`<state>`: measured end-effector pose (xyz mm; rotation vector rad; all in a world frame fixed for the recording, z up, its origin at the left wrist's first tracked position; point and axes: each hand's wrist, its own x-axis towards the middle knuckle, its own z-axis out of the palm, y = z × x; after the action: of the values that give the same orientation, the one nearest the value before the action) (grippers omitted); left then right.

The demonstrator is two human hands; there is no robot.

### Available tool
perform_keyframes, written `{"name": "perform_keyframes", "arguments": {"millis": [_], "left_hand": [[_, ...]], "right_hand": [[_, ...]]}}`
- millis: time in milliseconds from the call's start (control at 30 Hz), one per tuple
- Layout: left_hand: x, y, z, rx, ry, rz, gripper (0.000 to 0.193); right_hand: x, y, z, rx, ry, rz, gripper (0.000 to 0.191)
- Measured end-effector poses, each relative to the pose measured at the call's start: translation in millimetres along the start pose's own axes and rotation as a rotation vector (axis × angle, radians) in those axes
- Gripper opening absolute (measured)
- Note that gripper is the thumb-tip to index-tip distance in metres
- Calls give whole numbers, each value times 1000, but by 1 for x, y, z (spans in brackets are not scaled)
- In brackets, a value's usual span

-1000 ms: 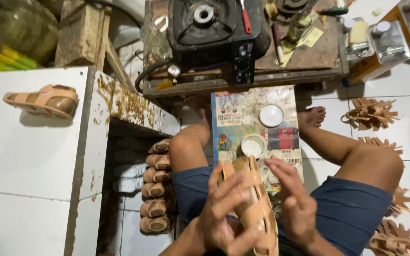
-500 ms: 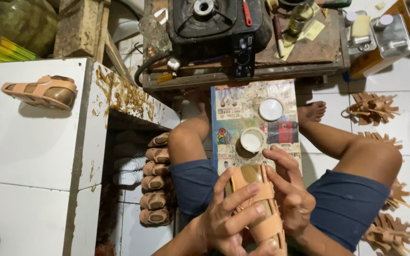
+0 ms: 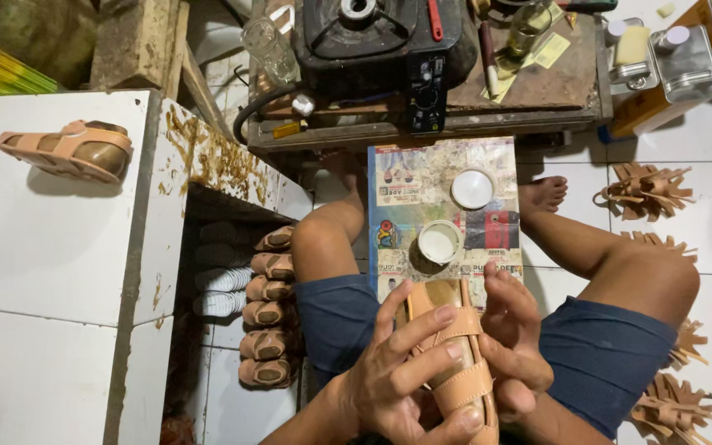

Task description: The person sits on the floor and applies a white substance from a small container to the straps of a beige sandal using a small brush. They repeat this process on several sandals, placing each finished one on a nearby shelf.

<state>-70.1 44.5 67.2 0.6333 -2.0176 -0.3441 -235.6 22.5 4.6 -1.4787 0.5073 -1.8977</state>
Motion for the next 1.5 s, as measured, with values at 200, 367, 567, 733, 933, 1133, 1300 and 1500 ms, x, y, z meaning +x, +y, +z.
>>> {"name": "perform_keyframes", "arguments": {"millis": [200,367,567,733,933,1133,1300,1500], "left_hand": [[8,0,-6,47,-37,22,38],[11,-7,-12,73,1,9,42],[14,-8,-14,81,5,-120,48],[16,-8,-16,43,-19,-218,55],[21,-7,-12,-142,-28,-366,71],[30,-4,-16,-157,-125,-493,75],[35,-4,-18,-198,-177,-562,73],[38,-6,-18,-198,-200,-552,69]], "right_hand": [[3,-17,-8,115,-117,144,56],[3,-22,7,149,-42,118,56],[-4,-21,9,-20,-77,84,61],[-4,-16,4,-195,9,-28,63],[9,-13,0,-157,-15,-177,58],[15,-3,-12,-384,-70,-108,60],[31,-3,-21,-575,-88,-330,65],[43,-11,-26,-641,-75,-376,69]]}}
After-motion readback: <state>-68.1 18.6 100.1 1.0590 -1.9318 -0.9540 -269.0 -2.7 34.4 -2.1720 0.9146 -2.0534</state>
